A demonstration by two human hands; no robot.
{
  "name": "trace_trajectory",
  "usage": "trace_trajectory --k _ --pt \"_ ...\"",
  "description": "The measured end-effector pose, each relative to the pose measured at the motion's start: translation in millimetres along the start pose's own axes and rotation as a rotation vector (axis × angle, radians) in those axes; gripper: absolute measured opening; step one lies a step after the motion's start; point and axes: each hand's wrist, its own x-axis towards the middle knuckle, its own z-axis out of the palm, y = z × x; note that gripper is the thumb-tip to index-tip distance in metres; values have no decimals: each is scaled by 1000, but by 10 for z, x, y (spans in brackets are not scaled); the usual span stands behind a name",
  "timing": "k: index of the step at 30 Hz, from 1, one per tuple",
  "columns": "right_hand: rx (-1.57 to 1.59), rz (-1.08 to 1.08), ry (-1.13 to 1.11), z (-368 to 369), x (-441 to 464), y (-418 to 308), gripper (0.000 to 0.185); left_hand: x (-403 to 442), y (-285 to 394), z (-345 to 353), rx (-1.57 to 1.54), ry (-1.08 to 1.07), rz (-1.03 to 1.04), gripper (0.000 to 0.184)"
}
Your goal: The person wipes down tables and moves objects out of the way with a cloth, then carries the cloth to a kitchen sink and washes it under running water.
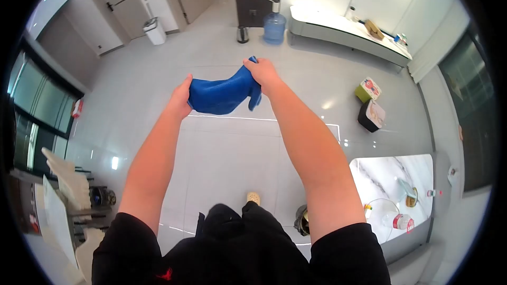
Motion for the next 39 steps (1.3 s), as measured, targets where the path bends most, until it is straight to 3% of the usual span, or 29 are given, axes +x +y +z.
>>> trace_trajectory --k 1,4,5,6,8,9,10,13,15,17,18,19,20,21,23,24,25,26,27,31,36,38,39 --pt "-3 12 24 -120 139 -22 37 246 10 100 2 -18 -20 40" --pt "81 50 117 -503 560 -167 41 850 235 396 -352 -593 3 36" --pt "192 64 -23 -679 654 -187 42 996 175 511 -352 -614 -12 36" --pt "299 84 -171 -837 718 -171 44 1131 24 599 -162 -614 -68 34" --pt "-72 254 -152 -1163 1125 374 44 1456 -317 803 91 -506 -102 29" --pt "-129 253 -81 -1283 1325 648 39 1717 -487 899 148 -394 -91 25" --pt "-126 329 27 -1328 1409 696 34 2040 -605 946 153 -419 -97 25" --pt "-147 393 275 -1529 1770 797 30 2781 -719 1170 314 -370 -86 27" --pt "-159 420 310 -1729 2023 793 35 3051 -597 1422 410 -288 -95 32" --pt "-537 482 327 -1980 2408 837 45 3368 -491 1691 493 -239 0 42" --pt "-522 496 338 -2022 2493 787 45 3404 -308 1849 502 -319 40 50" --pt "-431 332 448 -2049 2538 671 50 3502 -197 2006 509 -403 81 59" --pt "-342 165 560 -2107 2579 544 55 3707 -111 2131 559 -543 92 56" --pt "-334 174 578 -2221 2670 461 55 3857 -40 2271 568 -561 85 56" --pt "-215 166 270 -2468 2939 241 56 4165 117 2573 918 -711 294 49" --pt "-361 130 221 -2573 3061 143 54 4341 148 2703 923 -721 294 49" --pt "-356 129 229 -2641 3166 44 54 4513 168 2834 1138 -685 508 42" --pt "-589 95 227 -2717 3301 -50 48 4687 175 2988 1345 -633 728 36" --pt "-823 58 218 -2819 3451 -82 43 4807 205 3150 1348 -632 734 36" --pt "-1066 0 219 -3352 4186 -181 31 5408 288 3776 1313 -620 552 25" --pt "-773 112 148 -4101 4953 -186 27 6060 257 4322 1186 -651 297 24" --pt "-712 126 118 -4352 5257 -204 28 6277 221 4511 877 -597 161 27" --pt "-573 137 153 -4443 5369 -232 29 6409 179 4585 871 -589 152 27"
